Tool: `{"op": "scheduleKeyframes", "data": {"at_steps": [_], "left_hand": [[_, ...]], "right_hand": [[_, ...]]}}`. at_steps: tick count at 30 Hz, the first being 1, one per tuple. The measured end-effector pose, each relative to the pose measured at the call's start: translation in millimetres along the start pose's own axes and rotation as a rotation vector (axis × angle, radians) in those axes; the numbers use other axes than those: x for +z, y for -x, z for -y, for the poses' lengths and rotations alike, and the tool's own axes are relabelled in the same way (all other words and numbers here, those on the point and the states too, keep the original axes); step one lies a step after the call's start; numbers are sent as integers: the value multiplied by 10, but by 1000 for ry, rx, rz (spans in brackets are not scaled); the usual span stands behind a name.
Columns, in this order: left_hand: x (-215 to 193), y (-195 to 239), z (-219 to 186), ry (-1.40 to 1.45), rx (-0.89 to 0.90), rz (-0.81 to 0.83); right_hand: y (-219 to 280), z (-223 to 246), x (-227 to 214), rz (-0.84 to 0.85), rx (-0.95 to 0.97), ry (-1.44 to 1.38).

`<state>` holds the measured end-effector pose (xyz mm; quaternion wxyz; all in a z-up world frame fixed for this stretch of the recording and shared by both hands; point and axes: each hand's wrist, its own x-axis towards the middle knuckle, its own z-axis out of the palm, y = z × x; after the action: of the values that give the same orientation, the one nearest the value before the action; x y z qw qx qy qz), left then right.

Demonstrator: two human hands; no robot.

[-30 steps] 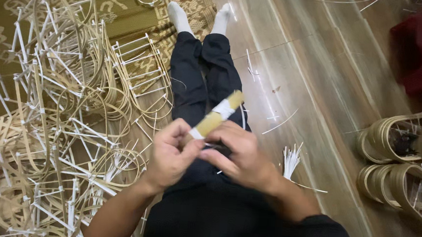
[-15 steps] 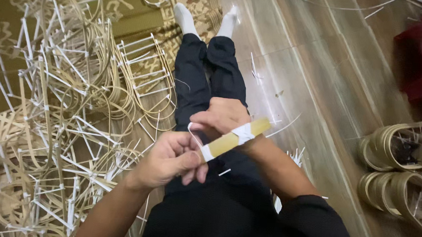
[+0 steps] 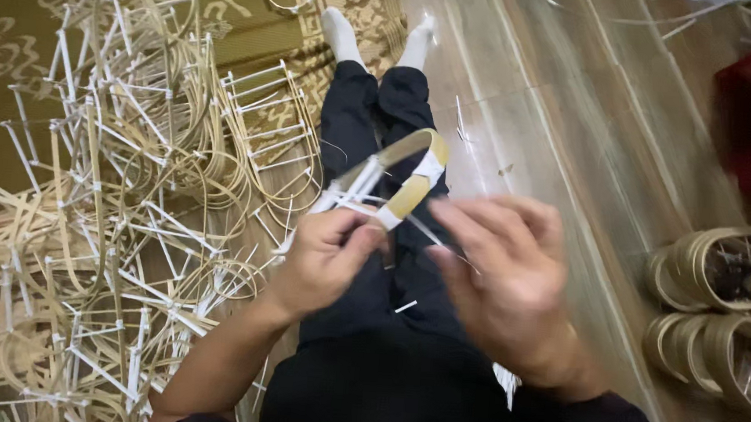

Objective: The person sits on the floor and weaves a basket frame using thin wooden strips and white plastic ties. They wrap the ties around the wooden structure to secure it, using scissors to cut the excess plastic. The person handles the frame with both hands, adjusting the position of the ties and trimming them as needed.

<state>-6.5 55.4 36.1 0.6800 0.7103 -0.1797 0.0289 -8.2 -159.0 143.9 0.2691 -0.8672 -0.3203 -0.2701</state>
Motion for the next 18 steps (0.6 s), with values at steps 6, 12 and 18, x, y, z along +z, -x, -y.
{"op": "scheduleKeyframes", "data": {"at_steps": [6, 12, 18], "left_hand": [[210, 1, 192, -141, 159, 16], [-262, -51, 266, 362, -306, -227], [-401, 3, 365, 685, -324, -226]], "right_hand": [[-257, -107, 494, 129, -165, -283], [47, -350, 523, 129, -138, -531], [200, -553, 705, 93, -201, -384]]}}
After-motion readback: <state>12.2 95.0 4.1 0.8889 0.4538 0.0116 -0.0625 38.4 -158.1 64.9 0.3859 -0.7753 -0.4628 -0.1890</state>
